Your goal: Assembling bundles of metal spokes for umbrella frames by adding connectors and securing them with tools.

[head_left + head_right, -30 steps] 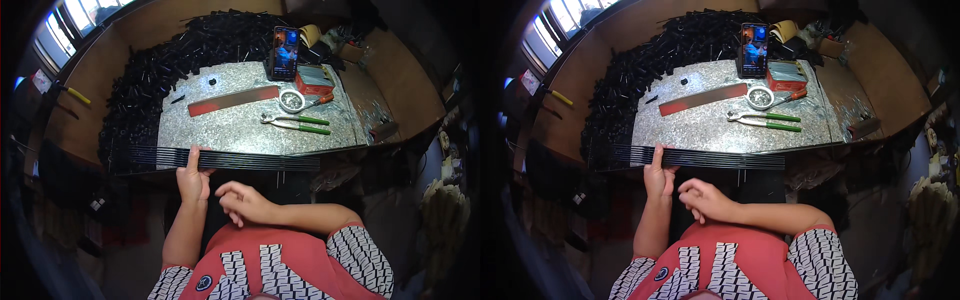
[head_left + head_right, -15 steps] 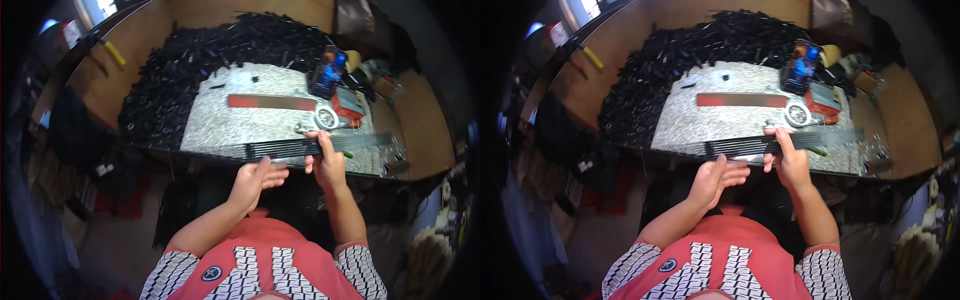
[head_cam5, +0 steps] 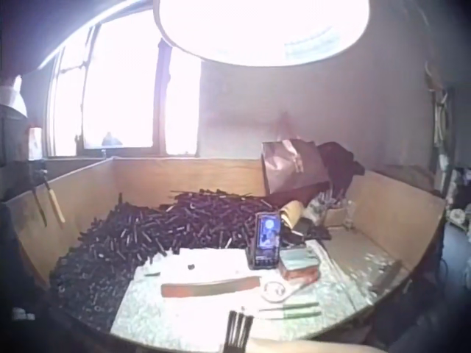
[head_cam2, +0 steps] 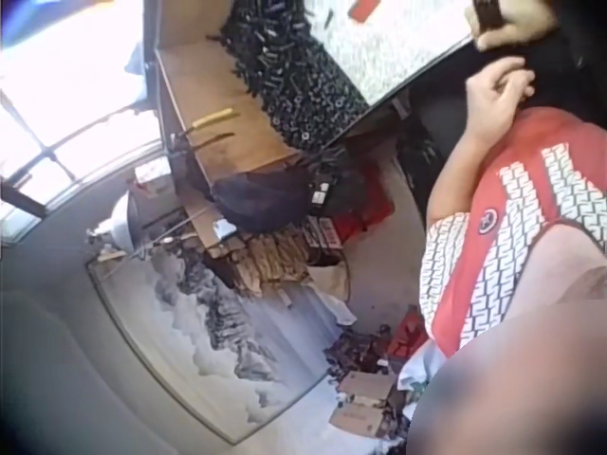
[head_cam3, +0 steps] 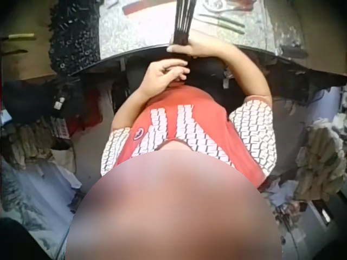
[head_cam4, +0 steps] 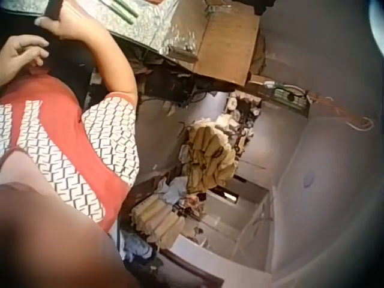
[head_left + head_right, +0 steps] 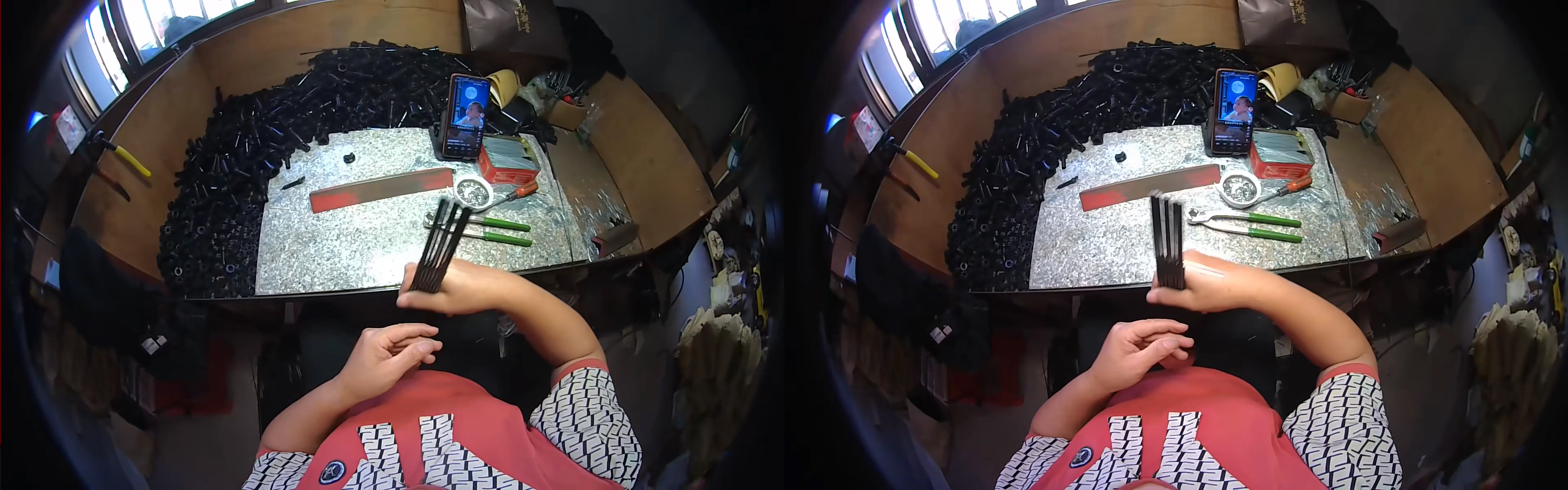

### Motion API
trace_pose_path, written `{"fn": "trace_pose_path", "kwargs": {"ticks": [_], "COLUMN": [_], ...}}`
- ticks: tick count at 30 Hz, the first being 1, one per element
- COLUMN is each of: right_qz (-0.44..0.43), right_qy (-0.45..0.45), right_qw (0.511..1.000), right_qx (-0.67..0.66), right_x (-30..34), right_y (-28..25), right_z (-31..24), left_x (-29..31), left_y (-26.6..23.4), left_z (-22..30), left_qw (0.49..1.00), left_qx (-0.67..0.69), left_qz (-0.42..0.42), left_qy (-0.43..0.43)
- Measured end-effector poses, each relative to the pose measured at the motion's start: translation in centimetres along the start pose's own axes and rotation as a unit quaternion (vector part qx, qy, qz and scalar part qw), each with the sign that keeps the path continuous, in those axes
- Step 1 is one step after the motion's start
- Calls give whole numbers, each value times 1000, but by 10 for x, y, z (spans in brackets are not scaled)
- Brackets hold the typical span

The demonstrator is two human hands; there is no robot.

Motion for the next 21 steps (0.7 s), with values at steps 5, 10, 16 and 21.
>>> {"fn": "trace_pose_path", "kwargs": {"ticks": [5, 10, 16, 21], "right_qz": [-112, -164, -160, -127], "right_qy": [43, 43, 25, 17], "right_qw": [992, 985, 983, 991], "right_qx": [-46, -35, -92, -30], "right_x": [-4, -7, -6, -4], "right_y": [19, 9, 17, 30], "right_z": [7, -8, -12, 8], "left_x": [9, 13, 17, 18], "left_y": [-13, -16, -15, -16], "left_z": [25, 56, 83, 102], "left_qw": [993, 978, 918, 838], "left_qx": [-70, -104, -236, -361], "left_qz": [40, 62, 89, 221], "left_qy": [84, 172, 307, 344]}}
Point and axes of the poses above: each hand's wrist, its own x-axis away from the middle knuckle, its own y-axis out of the palm, z = x × y, the point moved 1 cm from there along -x, towards the middle knuckle
